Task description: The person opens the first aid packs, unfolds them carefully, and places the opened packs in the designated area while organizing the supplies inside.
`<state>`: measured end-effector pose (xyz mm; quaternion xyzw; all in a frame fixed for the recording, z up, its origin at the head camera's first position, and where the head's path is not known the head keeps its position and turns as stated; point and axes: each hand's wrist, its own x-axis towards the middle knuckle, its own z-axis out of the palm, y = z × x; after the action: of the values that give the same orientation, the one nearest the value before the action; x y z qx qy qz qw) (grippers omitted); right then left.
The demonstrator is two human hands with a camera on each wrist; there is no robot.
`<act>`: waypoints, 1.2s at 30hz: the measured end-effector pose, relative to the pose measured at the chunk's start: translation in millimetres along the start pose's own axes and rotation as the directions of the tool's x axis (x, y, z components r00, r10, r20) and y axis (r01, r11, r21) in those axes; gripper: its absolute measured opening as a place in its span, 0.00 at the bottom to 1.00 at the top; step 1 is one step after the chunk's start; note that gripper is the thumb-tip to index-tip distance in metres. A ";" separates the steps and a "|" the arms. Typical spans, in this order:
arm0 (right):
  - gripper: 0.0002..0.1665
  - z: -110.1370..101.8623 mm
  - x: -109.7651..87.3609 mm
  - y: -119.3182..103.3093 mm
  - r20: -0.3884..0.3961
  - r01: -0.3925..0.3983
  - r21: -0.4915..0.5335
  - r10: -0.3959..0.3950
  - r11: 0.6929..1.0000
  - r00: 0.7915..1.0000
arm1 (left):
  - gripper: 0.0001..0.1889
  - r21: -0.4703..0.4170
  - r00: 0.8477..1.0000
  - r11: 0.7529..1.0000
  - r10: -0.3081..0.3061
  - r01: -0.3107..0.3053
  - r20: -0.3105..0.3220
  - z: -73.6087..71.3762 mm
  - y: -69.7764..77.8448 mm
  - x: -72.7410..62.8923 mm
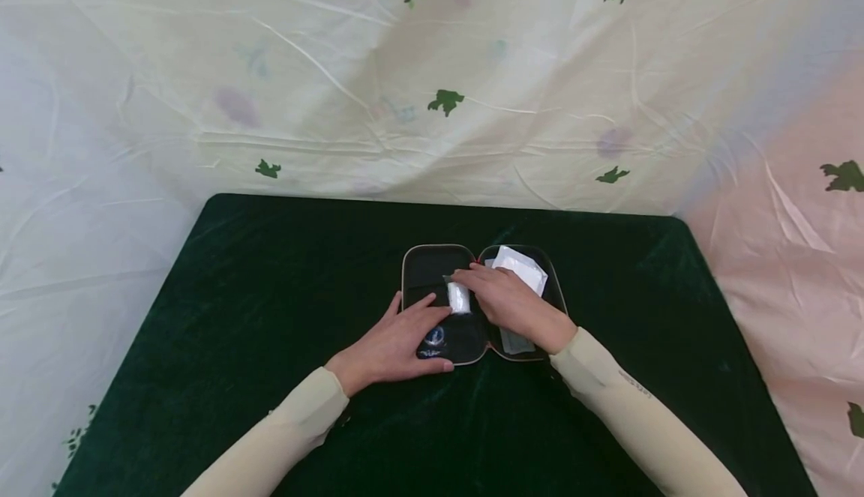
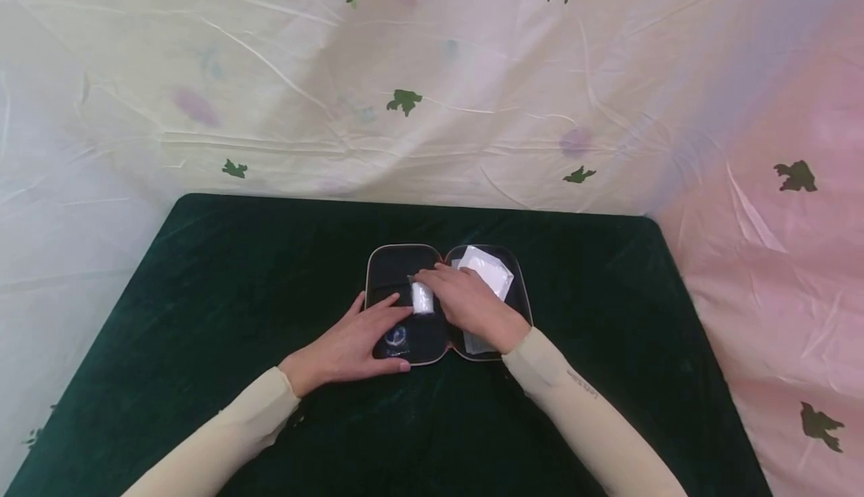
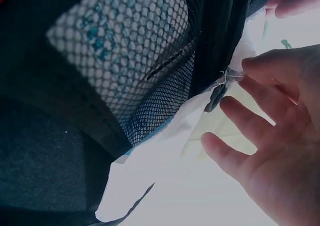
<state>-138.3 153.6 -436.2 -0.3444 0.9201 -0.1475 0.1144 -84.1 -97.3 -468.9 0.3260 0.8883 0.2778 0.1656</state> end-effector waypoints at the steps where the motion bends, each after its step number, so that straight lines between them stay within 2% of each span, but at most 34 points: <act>1: 0.25 -0.1 -0.7 0.0 0.005 0.002 -0.001 -0.002 1.000 1.000 | 0.43 0.007 1.000 1.000 0.000 0.000 -0.011 -0.4 -0.1 0.4; 6: 0.27 -0.5 -4.6 2.6 -0.024 0.011 0.022 -0.011 1.000 1.000 | 0.44 0.085 0.995 0.996 -0.006 0.015 -0.099 -5.3 -1.6 6.6; 9: 0.30 -0.6 -9.5 4.9 -0.056 -0.002 0.078 0.006 0.997 0.998 | 0.45 0.114 0.993 0.993 -0.002 0.016 -0.120 -8.7 -2.9 12.8; 17: 0.34 8.5 -28.7 6.4 -0.105 -0.065 0.233 0.092 0.970 0.990 | 0.48 0.104 0.998 0.995 0.010 -0.003 -0.061 -10.6 -6.5 27.2; 21: 0.33 15.3 -37.5 4.9 -0.114 -0.084 0.303 0.123 0.949 0.986 | 0.50 0.123 0.999 0.992 0.008 -0.004 -0.033 -10.0 -6.8 30.8; 29: 0.27 25.4 -44.3 7.0 -0.111 -0.046 0.318 0.086 0.947 0.990 | 0.50 0.190 1.000 0.982 0.003 -0.001 -0.008 -10.4 -7.5 35.5; 36: 0.22 27.4 -42.1 9.1 -0.100 0.001 0.279 0.028 0.960 0.995 | 0.46 0.140 1.000 0.990 -0.006 0.006 -0.002 -11.1 -8.7 38.7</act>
<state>-104.2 182.9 -460.3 -0.3105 0.8971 -0.2924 0.1153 -122.0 -81.1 -469.7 0.3341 0.9067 0.2147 0.1424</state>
